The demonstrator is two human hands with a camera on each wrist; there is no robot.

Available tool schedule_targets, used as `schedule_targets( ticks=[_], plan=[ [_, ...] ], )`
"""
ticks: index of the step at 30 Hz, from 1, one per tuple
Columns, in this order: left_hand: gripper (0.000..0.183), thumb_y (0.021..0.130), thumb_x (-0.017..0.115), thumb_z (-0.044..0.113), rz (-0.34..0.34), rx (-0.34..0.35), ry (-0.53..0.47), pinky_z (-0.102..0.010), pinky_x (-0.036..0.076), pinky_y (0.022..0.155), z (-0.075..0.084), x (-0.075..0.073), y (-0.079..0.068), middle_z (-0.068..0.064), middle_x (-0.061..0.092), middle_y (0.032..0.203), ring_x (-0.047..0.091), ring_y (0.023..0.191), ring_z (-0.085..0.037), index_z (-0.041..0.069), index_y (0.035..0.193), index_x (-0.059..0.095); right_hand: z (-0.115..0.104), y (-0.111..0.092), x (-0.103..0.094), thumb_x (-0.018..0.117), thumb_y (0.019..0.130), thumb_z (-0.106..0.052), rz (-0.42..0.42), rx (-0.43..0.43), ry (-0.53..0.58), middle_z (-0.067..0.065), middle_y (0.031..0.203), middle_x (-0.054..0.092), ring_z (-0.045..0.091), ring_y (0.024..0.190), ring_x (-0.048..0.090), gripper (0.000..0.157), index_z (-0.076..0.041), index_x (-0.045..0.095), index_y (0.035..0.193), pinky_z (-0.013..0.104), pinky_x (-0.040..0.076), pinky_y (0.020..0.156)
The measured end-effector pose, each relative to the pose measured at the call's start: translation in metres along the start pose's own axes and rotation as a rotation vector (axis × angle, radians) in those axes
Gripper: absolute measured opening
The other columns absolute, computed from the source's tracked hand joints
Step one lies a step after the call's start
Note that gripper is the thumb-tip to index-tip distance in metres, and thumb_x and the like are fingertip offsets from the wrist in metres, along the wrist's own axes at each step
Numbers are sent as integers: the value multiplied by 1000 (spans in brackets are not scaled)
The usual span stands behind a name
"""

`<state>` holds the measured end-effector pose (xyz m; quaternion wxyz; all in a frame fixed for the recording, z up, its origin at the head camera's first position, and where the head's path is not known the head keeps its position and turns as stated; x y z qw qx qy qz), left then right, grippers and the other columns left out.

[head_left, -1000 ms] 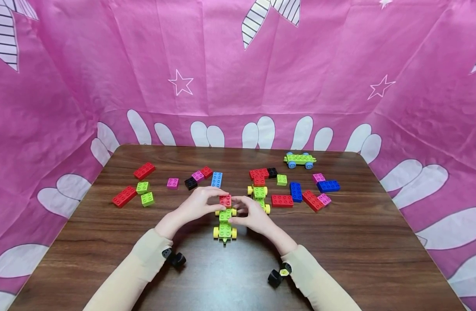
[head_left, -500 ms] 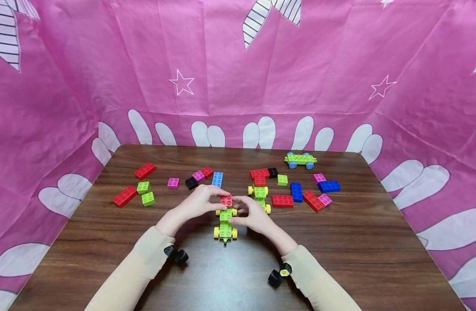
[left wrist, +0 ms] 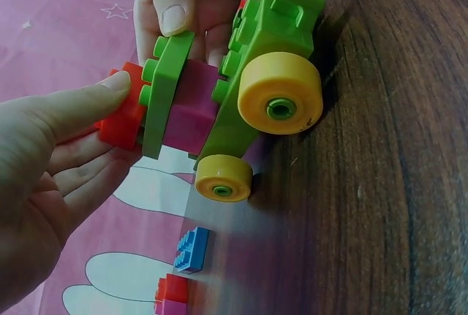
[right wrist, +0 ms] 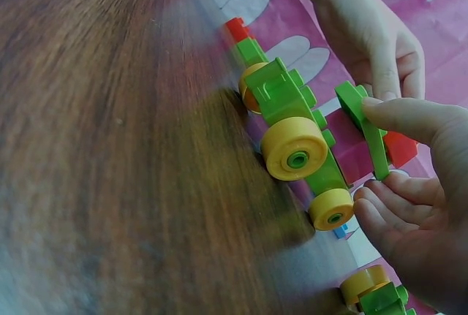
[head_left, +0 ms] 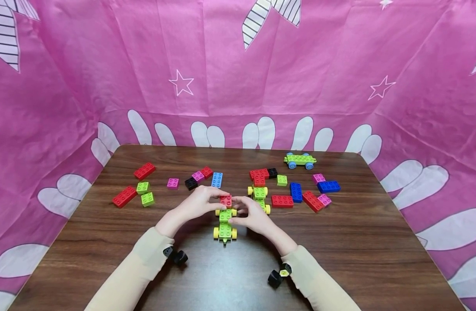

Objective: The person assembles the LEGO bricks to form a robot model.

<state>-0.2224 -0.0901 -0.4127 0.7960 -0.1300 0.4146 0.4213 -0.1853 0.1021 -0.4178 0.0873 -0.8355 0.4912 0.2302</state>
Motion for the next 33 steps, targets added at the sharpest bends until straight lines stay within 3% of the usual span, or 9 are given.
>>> schedule_targets(
  ticks=[9, 16, 23, 29, 33],
  plan=[
    [33, 92, 66, 17, -14, 8, 10, -36, 53, 91, 3, -1, -1, -9, 70, 116, 65, 106, -20, 2, 121, 66, -1, 0, -1, 72, 83, -3, 3, -5, 11, 31, 121, 56, 43, 108, 58, 53, 15, 48, 127, 50, 50, 92],
    [34, 92, 65, 19, -11, 2, 15, -35, 54, 87, 3, 0, 0, -8, 71, 113, 66, 99, -16, 2, 121, 66, 1, 0, 0, 73, 83, -3, 8, -7, 3, 30, 118, 58, 43, 107, 58, 53, 14, 49, 127, 50, 50, 91],
    [35, 90, 69, 19, 5, -10, 3, -36, 53, 89, 2, 0, 0, -8, 70, 115, 65, 105, -19, 4, 120, 67, 1, 0, 0, 73, 83, -4, 6, -8, 4, 30, 119, 57, 43, 107, 58, 53, 14, 49, 126, 51, 50, 91],
    [35, 88, 70, 17, -3, -32, -33, -31, 55, 77, -1, -1, 2, -8, 72, 110, 63, 88, -14, 3, 120, 67, 0, 1, 0, 73, 82, -3, 7, -2, 6, 31, 117, 58, 43, 107, 58, 53, 14, 49, 127, 50, 50, 92],
    [36, 87, 72, 19, -17, -41, -41, -30, 55, 77, -1, -2, 3, -8, 72, 108, 63, 87, -12, 3, 119, 68, 0, 1, 0, 73, 83, -4, 6, -2, -1, 30, 117, 58, 43, 107, 58, 53, 14, 49, 127, 50, 51, 91]
  ],
)
Point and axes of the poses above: each hand's wrist, its own y-axis towards the middle knuckle, its own x-axis out of the palm, z = x × y, the point moved 2 cm from there along y, towards the middle knuckle
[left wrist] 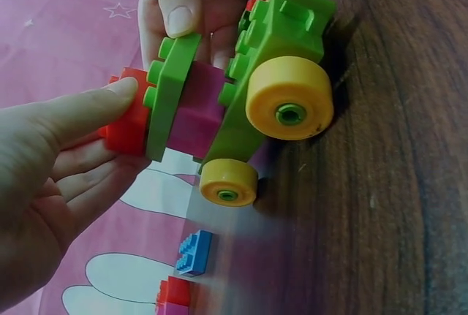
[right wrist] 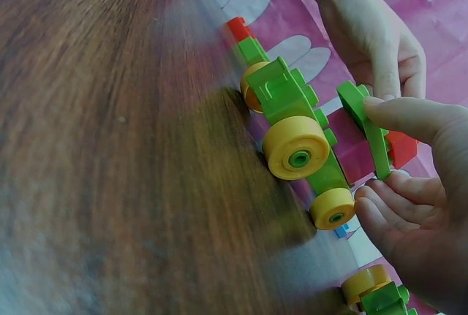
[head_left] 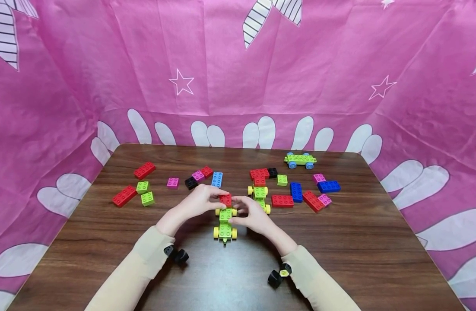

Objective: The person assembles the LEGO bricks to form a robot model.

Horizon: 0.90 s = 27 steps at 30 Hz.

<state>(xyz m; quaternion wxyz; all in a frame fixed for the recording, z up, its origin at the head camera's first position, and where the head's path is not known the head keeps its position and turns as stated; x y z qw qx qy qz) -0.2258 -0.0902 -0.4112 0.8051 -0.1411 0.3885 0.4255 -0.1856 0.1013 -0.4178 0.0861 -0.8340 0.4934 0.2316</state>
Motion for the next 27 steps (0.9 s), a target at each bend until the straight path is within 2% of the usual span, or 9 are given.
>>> schedule_targets(
  ticks=[3, 10, 16, 22, 27],
  plan=[
    [36, 87, 72, 20, -14, -2, 20, -27, 54, 78, 0, 0, 1, -8, 71, 110, 63, 88, -11, 3, 119, 68, 2, 1, 0, 73, 83, -4, -1, 4, 0, 30, 118, 58, 43, 107, 58, 54, 14, 49, 127, 49, 51, 91],
    [34, 87, 71, 18, -10, 11, 62, -21, 49, 72, 4, -1, 2, -7, 72, 107, 57, 81, -9, 4, 117, 69, 42, 9, 7, 77, 81, -12, 19, -32, 4, 23, 119, 60, 34, 106, 60, 58, 7, 51, 128, 39, 53, 90],
    [33, 87, 72, 18, -15, 4, 91, -23, 50, 73, 7, -1, 2, -7, 72, 108, 60, 85, -10, 4, 117, 69, 44, 10, 8, 77, 81, -13, 20, -22, 12, 22, 118, 60, 34, 107, 60, 58, 7, 51, 129, 40, 53, 90],
    [33, 88, 71, 18, -23, 11, 116, -29, 54, 81, 8, -1, 3, -8, 71, 110, 65, 97, -16, 4, 117, 69, 45, 10, 8, 77, 81, -11, 23, -24, 30, 25, 118, 60, 36, 107, 59, 59, 9, 50, 130, 44, 52, 91],
    [33, 87, 72, 20, -19, 23, 123, -31, 55, 81, 8, -1, 3, -8, 71, 109, 66, 99, -18, 5, 116, 70, 44, 10, 8, 77, 81, -11, 20, -17, 25, 23, 118, 60, 34, 107, 60, 58, 8, 51, 129, 40, 53, 91]
  ],
)
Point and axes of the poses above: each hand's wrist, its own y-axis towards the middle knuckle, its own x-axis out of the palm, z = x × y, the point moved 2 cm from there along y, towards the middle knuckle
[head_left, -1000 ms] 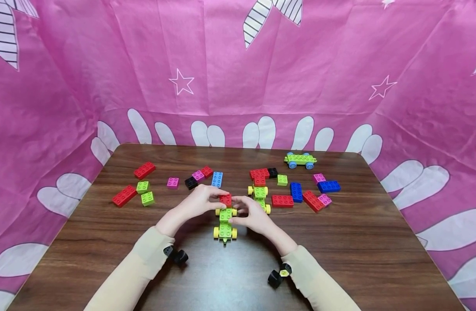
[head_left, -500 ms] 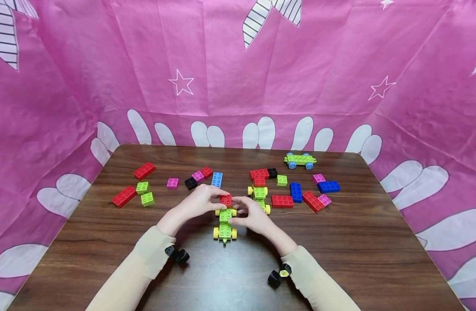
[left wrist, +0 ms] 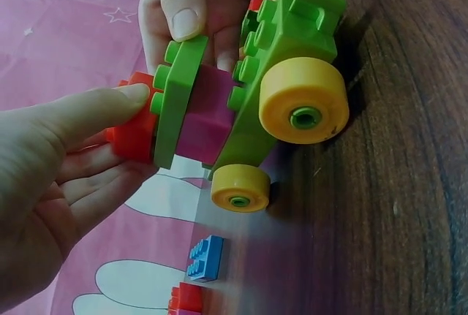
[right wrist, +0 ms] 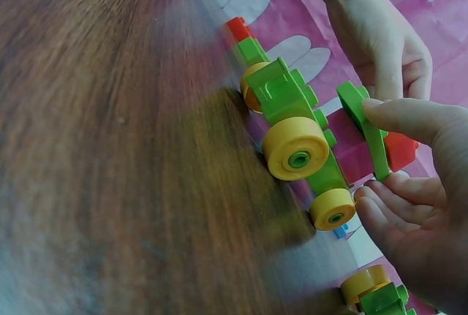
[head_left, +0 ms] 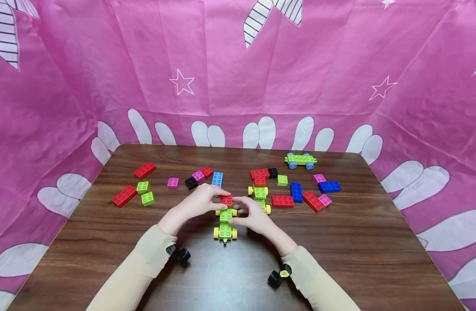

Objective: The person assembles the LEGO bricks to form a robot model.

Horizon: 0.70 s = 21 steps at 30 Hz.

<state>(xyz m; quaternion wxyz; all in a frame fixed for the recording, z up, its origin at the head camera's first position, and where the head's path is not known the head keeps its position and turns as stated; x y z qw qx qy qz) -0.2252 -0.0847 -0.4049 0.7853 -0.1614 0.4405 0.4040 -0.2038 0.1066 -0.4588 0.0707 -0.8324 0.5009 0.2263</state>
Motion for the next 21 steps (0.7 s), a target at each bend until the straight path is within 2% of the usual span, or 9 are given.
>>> schedule_targets(
  ticks=[13, 21],
  plan=[
    [34, 85, 74, 20, -8, -20, -16, -30, 54, 80, 0, 0, 2, -8, 72, 108, 65, 96, -16, 5, 115, 70, 0, 0, 1, 79, 78, -9, 14, 36, 48, 24, 123, 58, 35, 107, 60, 65, 8, 47, 132, 40, 54, 89],
    [33, 87, 72, 20, -10, -39, -30, -23, 49, 71, -1, 1, 1, -7, 72, 107, 58, 82, -10, 4, 116, 70, -7, 0, 1, 77, 78, -1, 11, 42, 52, 29, 123, 56, 41, 108, 59, 63, 11, 45, 132, 48, 51, 91]
  ],
)
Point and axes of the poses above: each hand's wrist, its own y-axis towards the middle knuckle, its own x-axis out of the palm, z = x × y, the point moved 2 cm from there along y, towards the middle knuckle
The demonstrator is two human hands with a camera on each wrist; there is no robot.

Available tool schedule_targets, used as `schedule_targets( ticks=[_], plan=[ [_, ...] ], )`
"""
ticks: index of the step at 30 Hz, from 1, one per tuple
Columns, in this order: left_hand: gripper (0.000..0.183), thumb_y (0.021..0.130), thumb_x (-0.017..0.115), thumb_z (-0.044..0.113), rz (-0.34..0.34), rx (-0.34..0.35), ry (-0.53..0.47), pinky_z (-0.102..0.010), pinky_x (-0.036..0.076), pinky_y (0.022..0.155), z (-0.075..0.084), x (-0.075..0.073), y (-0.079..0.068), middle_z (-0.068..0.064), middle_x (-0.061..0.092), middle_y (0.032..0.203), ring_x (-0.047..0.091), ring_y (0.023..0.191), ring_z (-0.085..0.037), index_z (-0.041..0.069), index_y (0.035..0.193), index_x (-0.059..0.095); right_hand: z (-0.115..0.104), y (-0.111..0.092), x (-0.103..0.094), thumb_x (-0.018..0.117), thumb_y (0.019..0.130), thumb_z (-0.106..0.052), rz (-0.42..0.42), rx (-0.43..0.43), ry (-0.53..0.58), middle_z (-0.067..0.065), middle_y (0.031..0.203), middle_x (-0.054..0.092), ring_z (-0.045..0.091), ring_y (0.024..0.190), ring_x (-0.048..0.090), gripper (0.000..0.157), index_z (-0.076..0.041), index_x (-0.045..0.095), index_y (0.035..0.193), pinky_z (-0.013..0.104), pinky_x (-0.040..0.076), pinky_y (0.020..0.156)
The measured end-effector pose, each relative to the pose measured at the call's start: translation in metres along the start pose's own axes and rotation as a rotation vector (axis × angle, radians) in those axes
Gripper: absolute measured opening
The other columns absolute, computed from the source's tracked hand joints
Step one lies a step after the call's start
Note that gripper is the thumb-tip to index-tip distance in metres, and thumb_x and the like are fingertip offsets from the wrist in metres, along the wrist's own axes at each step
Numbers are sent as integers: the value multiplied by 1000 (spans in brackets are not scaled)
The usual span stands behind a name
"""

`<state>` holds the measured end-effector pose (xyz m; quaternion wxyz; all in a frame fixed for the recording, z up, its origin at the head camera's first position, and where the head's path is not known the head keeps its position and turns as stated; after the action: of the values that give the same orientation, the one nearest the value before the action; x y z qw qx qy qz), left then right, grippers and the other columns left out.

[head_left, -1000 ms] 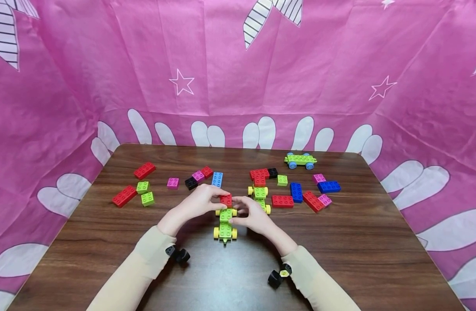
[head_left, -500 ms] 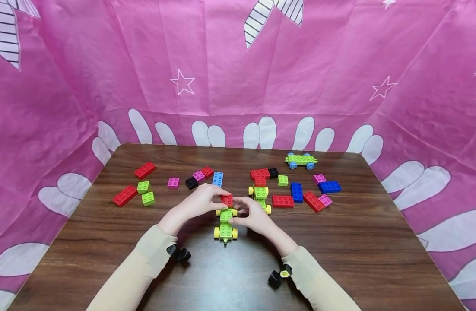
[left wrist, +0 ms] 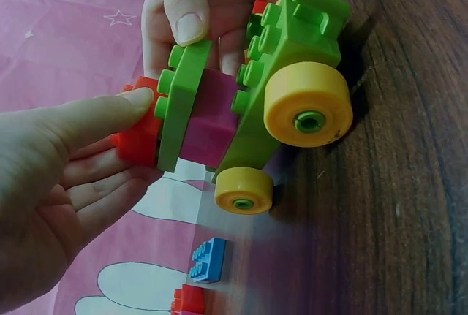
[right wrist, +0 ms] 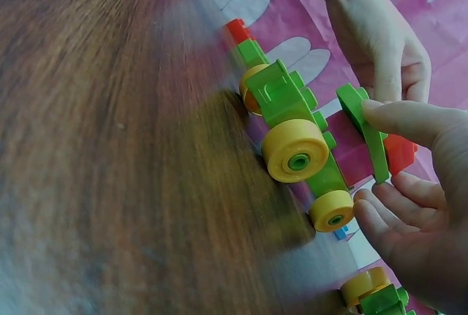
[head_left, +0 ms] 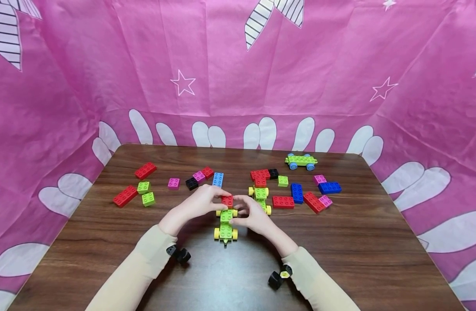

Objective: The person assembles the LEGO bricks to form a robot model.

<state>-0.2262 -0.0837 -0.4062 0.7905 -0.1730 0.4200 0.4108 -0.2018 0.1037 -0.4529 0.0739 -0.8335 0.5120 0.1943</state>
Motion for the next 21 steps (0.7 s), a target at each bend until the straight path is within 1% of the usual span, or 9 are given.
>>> schedule_targets(
  ticks=[3, 6, 9, 12, 14, 18, 21],
  plan=[
    [33, 88, 71, 20, -2, -21, -19, -21, 47, 69, -1, 1, -1, -6, 72, 107, 56, 79, -9, 5, 118, 69, -15, -4, -2, 75, 79, 1, -8, -3, 4, 30, 122, 56, 43, 108, 58, 61, 13, 45, 130, 50, 51, 91],
    [33, 89, 70, 18, 5, -35, -27, -23, 49, 71, -1, 3, -2, -6, 71, 110, 58, 81, -10, 5, 119, 68, -28, -8, -5, 75, 79, 1, -8, -14, -1, 31, 120, 56, 43, 107, 58, 59, 14, 45, 128, 51, 51, 90],
    [32, 89, 69, 17, 22, -30, -25, -29, 53, 79, -1, 5, -2, -7, 71, 112, 63, 91, -13, 5, 119, 68, -30, -9, -4, 75, 79, 1, -7, -18, 0, 31, 120, 56, 43, 107, 58, 59, 14, 45, 128, 51, 51, 90],
    [31, 90, 69, 17, 40, -13, -25, -34, 54, 85, -1, 6, -4, -6, 71, 112, 65, 98, -15, 4, 118, 68, -31, -9, -4, 75, 79, 0, -5, -18, 3, 31, 120, 56, 43, 107, 58, 59, 14, 45, 128, 51, 51, 90],
    [31, 89, 69, 16, 52, -7, -25, -33, 53, 85, 0, 7, -4, -6, 71, 110, 65, 96, -14, 4, 118, 68, -32, -9, -4, 75, 80, 0, -5, -8, 13, 31, 121, 56, 43, 108, 58, 59, 13, 46, 129, 52, 50, 91],
    [30, 88, 70, 14, 74, -7, -12, -28, 51, 76, 0, 8, -5, -5, 72, 106, 59, 84, -11, 5, 117, 68, -32, -9, -4, 75, 80, 0, -7, -4, 21, 31, 122, 55, 44, 109, 57, 59, 14, 46, 129, 53, 50, 92],
    [31, 87, 71, 13, 95, -6, 1, -30, 53, 79, 0, 10, -6, -5, 72, 106, 62, 88, -12, 5, 117, 69, -31, -9, -4, 74, 80, 0, -9, -7, 23, 31, 123, 55, 43, 110, 57, 58, 14, 46, 128, 52, 50, 92]
  ],
)
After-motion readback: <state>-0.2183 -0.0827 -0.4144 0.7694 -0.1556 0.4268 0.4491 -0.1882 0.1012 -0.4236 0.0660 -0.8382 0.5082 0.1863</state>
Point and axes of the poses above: each hand's wrist, its own y-axis towards the middle knuckle, its own x-axis out of the palm, z = x × y, the point moved 2 cm from there along y, towards the middle knuckle
